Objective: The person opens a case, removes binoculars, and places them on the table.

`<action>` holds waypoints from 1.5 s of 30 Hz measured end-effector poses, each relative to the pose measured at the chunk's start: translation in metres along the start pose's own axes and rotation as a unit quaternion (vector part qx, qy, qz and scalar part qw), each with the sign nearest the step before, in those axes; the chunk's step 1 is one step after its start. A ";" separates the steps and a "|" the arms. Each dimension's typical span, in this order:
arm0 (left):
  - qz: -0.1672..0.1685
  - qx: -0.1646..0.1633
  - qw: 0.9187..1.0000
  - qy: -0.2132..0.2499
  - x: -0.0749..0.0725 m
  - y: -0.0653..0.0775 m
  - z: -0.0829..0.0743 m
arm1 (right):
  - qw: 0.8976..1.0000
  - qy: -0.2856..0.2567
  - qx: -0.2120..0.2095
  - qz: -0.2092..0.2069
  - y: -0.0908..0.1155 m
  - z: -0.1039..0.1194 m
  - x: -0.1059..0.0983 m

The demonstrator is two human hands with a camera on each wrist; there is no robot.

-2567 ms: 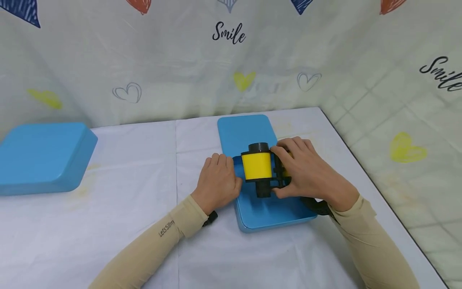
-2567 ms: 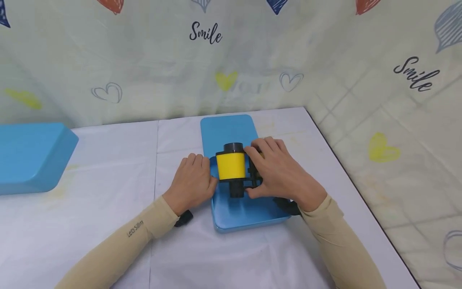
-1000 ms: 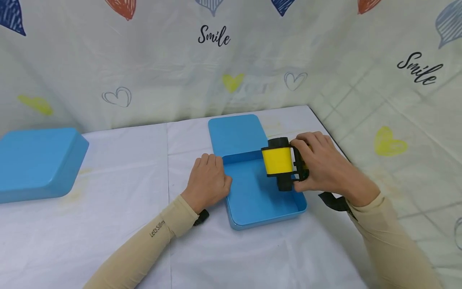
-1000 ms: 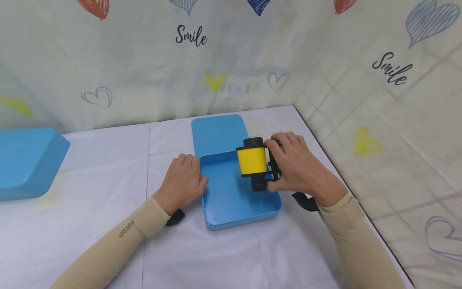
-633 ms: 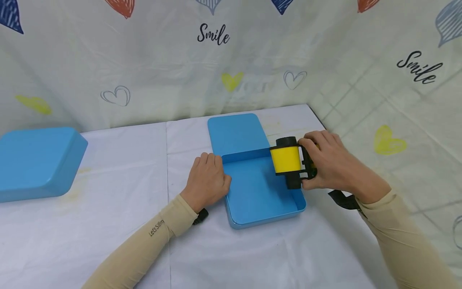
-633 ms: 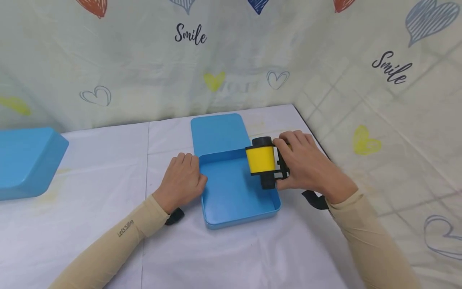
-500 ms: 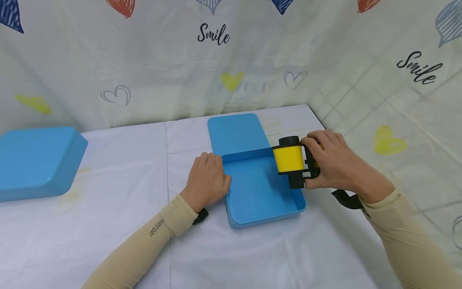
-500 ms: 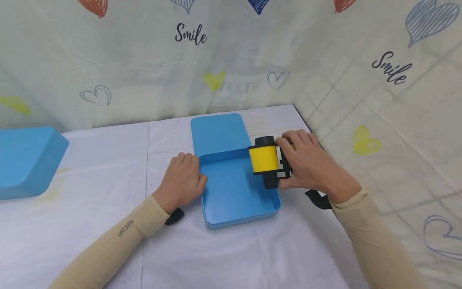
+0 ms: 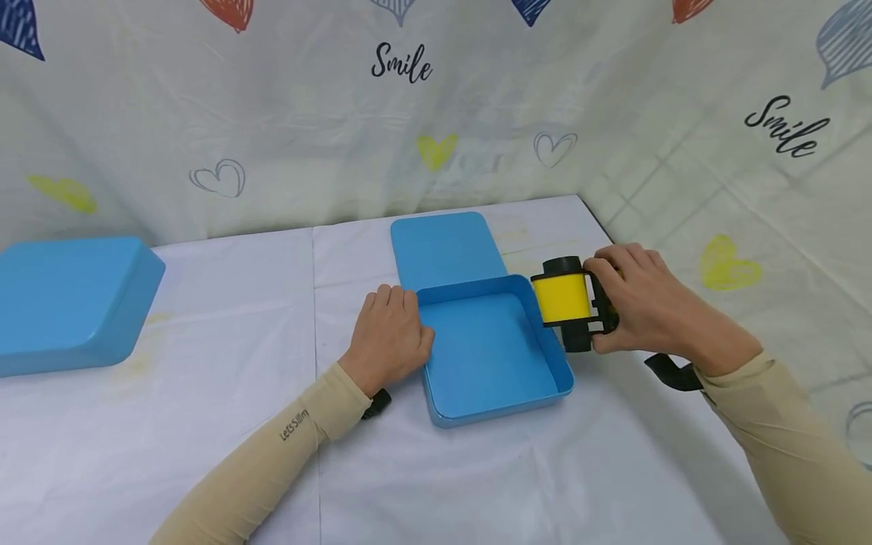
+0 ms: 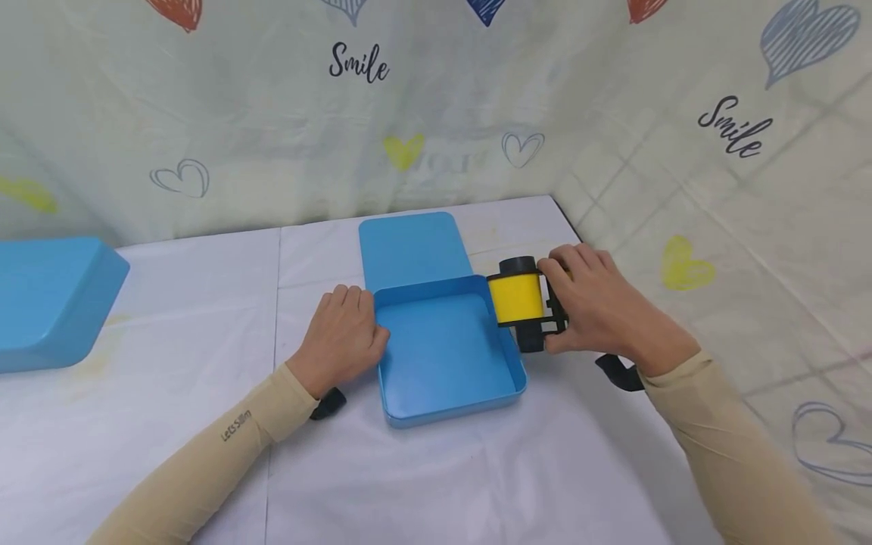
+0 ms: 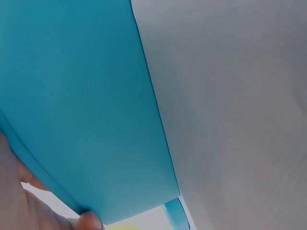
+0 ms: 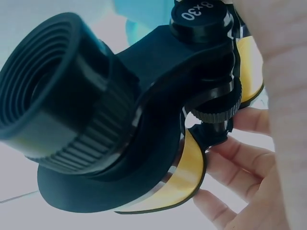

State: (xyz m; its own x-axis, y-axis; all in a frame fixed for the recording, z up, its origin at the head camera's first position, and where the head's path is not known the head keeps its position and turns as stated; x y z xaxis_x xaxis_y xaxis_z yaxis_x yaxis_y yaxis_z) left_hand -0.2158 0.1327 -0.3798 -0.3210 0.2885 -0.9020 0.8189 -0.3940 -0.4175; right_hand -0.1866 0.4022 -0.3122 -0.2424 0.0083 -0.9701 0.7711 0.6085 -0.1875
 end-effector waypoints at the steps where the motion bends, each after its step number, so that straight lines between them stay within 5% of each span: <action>1: -0.001 0.000 1.000 -0.001 -0.001 0.000 0.000 | 1.000 0.001 0.001 0.002 0.000 -0.001 0.001; 14: 0.008 0.002 1.000 -0.011 -0.002 0.000 0.000 | 0.999 0.000 0.007 0.032 0.005 -0.009 0.008; 26: -0.019 0.013 0.999 -0.033 -0.005 0.001 -0.003 | 0.999 0.007 0.005 0.035 0.011 -0.017 0.017; 45: 0.003 0.008 1.000 -0.026 0.000 -0.001 -0.001 | 0.997 -0.003 0.015 0.069 0.017 -0.022 0.037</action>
State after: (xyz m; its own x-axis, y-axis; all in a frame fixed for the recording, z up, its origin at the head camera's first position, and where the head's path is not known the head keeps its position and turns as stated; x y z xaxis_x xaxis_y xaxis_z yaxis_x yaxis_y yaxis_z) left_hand -0.2158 0.1340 -0.3795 -0.3419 0.2400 -0.9086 0.8129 -0.4096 -0.4141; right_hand -0.1954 0.4300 -0.3484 -0.1293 0.0868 -0.9878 0.8139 0.5783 -0.0558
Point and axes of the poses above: each hand's wrist, its own y-axis away from the middle knuckle, its own x-axis out of the palm, z = x × y, the point moved 9 cm from there along -y, towards the middle knuckle, and after that the axes turned 9 degrees about -x, right-handed, at the moved point
